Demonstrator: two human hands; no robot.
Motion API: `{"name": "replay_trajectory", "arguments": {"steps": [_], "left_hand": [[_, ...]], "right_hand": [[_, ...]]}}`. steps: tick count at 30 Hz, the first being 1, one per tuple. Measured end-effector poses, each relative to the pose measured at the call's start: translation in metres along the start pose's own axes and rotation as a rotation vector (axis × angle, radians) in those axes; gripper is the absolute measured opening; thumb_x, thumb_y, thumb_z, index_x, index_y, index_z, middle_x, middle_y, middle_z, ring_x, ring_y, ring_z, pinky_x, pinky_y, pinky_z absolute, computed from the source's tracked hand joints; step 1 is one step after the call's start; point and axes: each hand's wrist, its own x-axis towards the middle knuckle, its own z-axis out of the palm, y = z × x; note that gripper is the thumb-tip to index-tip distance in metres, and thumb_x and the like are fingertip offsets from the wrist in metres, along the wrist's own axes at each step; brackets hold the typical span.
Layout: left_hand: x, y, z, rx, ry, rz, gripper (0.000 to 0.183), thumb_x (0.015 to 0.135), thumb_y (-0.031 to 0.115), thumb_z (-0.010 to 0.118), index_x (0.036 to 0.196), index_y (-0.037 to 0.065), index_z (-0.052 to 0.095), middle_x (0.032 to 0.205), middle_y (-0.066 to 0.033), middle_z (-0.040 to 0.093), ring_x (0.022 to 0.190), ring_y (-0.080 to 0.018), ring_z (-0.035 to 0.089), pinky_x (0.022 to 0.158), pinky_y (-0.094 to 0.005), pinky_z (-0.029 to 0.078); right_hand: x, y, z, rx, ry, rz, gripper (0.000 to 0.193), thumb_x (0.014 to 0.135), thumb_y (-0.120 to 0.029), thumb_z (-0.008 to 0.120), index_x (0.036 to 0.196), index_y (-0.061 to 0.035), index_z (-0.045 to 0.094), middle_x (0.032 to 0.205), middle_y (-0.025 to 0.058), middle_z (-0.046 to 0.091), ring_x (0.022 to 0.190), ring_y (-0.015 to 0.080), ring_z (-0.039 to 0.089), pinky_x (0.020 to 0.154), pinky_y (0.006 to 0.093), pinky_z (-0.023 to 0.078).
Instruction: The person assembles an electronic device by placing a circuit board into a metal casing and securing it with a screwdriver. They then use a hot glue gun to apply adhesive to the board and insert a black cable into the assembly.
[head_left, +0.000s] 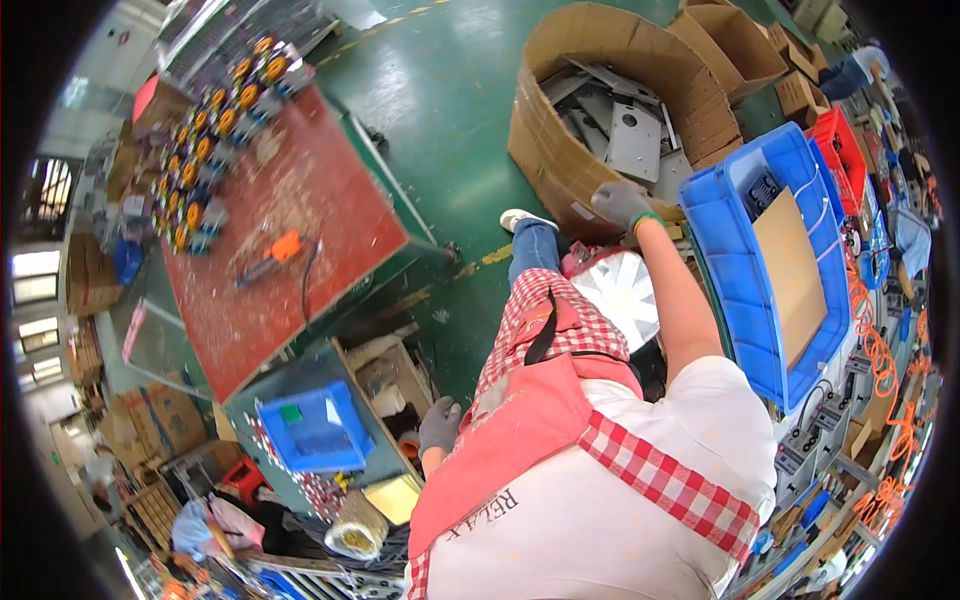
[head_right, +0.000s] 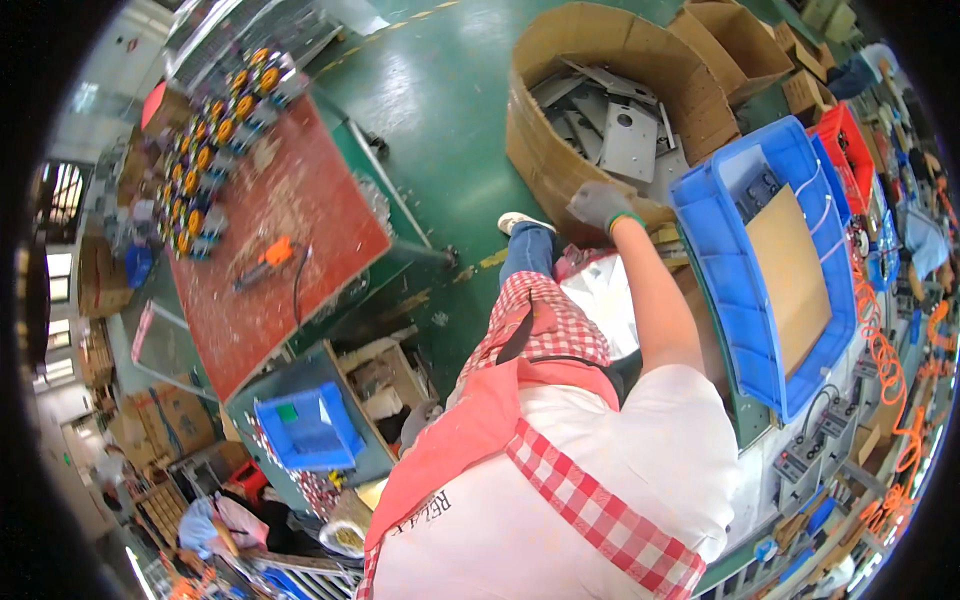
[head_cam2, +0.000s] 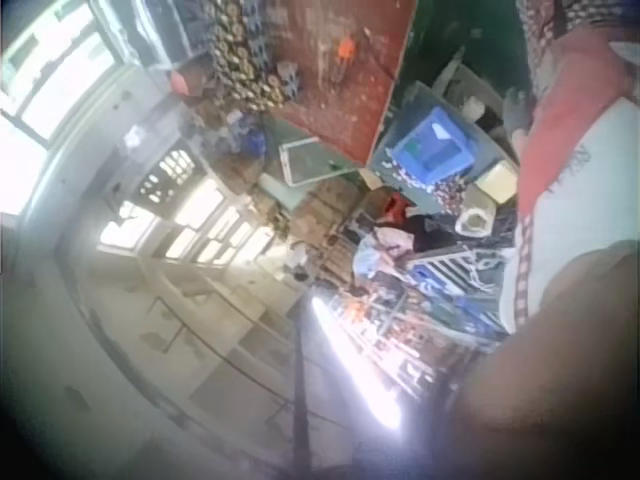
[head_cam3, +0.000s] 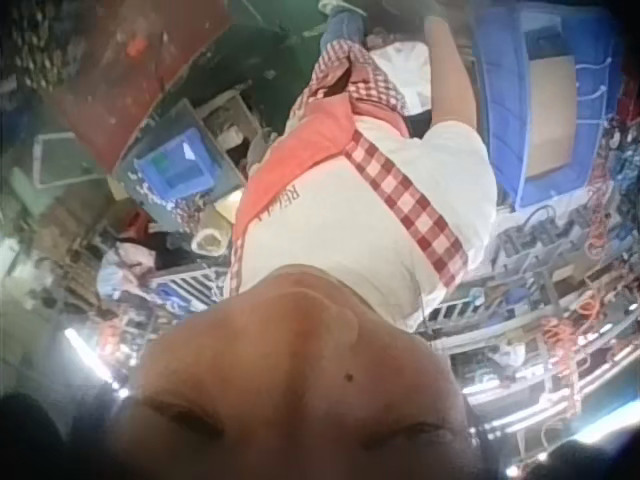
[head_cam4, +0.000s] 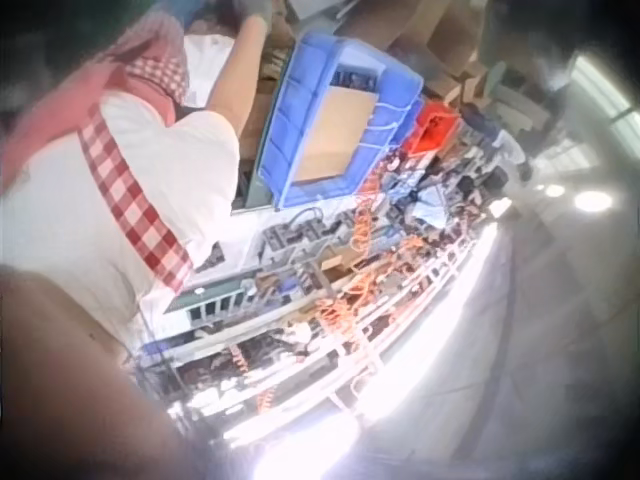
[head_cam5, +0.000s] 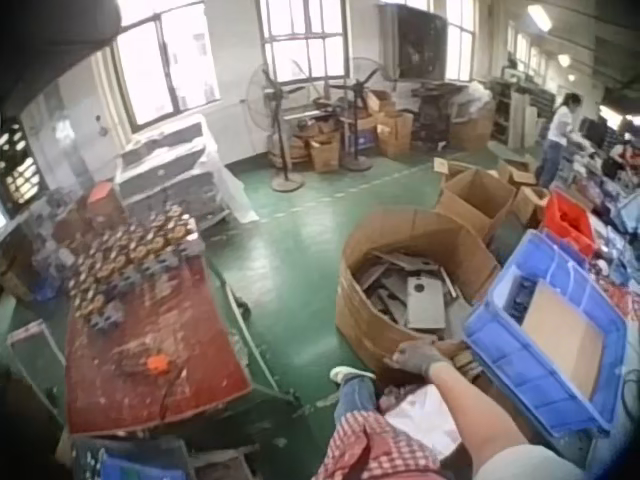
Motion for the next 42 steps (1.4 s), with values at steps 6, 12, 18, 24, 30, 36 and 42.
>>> {"name": "replay_trajectory", "arguments": {"steps": [6,12,18,24,30,36,42], "left_hand": [[0.125,0.093,-0.034,0.185,-0.146,-0.076,0.042,0.087,0.038,0.052,0.119,0.011,0.055,0.112,-0.0128,0.062,0.104,-0.0298,0.059,0.088,-0.0373,0.045],[0.187,0.316,-0.060,-0.414,-0.063,0.026,0.038,0.089,0.022,0.053,0.119,0.000,0.053,0.108,-0.0149,0.061,0.101,-0.0253,0.058,0.087,-0.0329,0.045],[0.237,0.390,-0.074,-0.093,-0.320,-0.048,0.036,0.088,0.029,0.052,0.116,0.006,0.057,0.108,-0.0169,0.061,0.098,-0.0288,0.060,0.087,-0.0360,0.045],[0.297,0.454,-0.075,0.209,-0.283,0.173,0.034,0.086,0.033,0.053,0.110,0.009,0.057,0.103,-0.0165,0.061,0.094,-0.0307,0.060,0.081,-0.0386,0.047],[0.322,0.549,-0.081,-0.251,-0.268,0.221,0.042,0.083,0.032,0.062,0.112,0.003,0.055,0.105,-0.0150,0.061,0.099,-0.0248,0.060,0.086,-0.0356,0.046],[0.318,0.621,-0.083,-0.629,-0.609,0.238,0.051,0.079,0.027,0.069,0.116,-0.005,0.055,0.109,-0.0144,0.061,0.101,-0.0194,0.057,0.087,-0.0325,0.046],[0.312,0.565,-0.073,-0.779,-0.467,0.064,0.032,0.078,0.020,0.067,0.100,-0.003,0.064,0.097,-0.0104,0.066,0.088,-0.0175,0.061,0.080,-0.0309,0.049]], "right_hand": [[0.229,0.245,0.027,-0.345,0.154,0.241,0.034,0.080,-0.032,0.054,0.100,-0.0071,0.064,0.106,0.0168,0.063,0.097,0.0339,0.060,0.083,0.0395,0.048],[0.268,0.263,0.002,0.263,0.175,1.129,0.052,0.076,-0.030,0.051,0.120,-0.0005,0.053,0.122,0.0248,0.054,0.111,0.0396,0.053,0.093,0.0442,0.042],[0.280,0.344,0.053,0.139,-0.084,1.060,0.043,0.078,-0.029,0.054,0.110,0.0004,0.053,0.108,0.0218,0.055,0.094,0.0360,0.057,0.080,0.0444,0.047],[0.310,0.332,0.065,0.970,-0.261,0.983,0.017,0.078,-0.018,0.058,0.089,-0.0043,0.059,0.076,0.0105,0.059,0.068,0.0221,0.060,0.058,0.0426,0.053],[0.331,0.286,-0.033,1.144,-0.759,0.707,0.005,0.074,-0.011,0.057,0.074,-0.0057,0.058,0.070,0.0068,0.057,0.063,0.0190,0.056,0.062,0.0360,0.051],[0.344,0.158,-0.192,0.343,-1.081,-0.091,0.034,0.076,-0.020,0.063,0.106,-0.0034,0.060,0.092,0.0086,0.063,0.074,0.0151,0.058,0.065,0.0313,0.050],[0.454,0.203,-0.121,1.541,-0.483,0.621,0.078,0.082,-0.050,0.058,0.138,-0.0043,0.029,0.128,0.0136,0.049,0.114,0.0257,0.051,0.090,0.0326,0.043]]}}
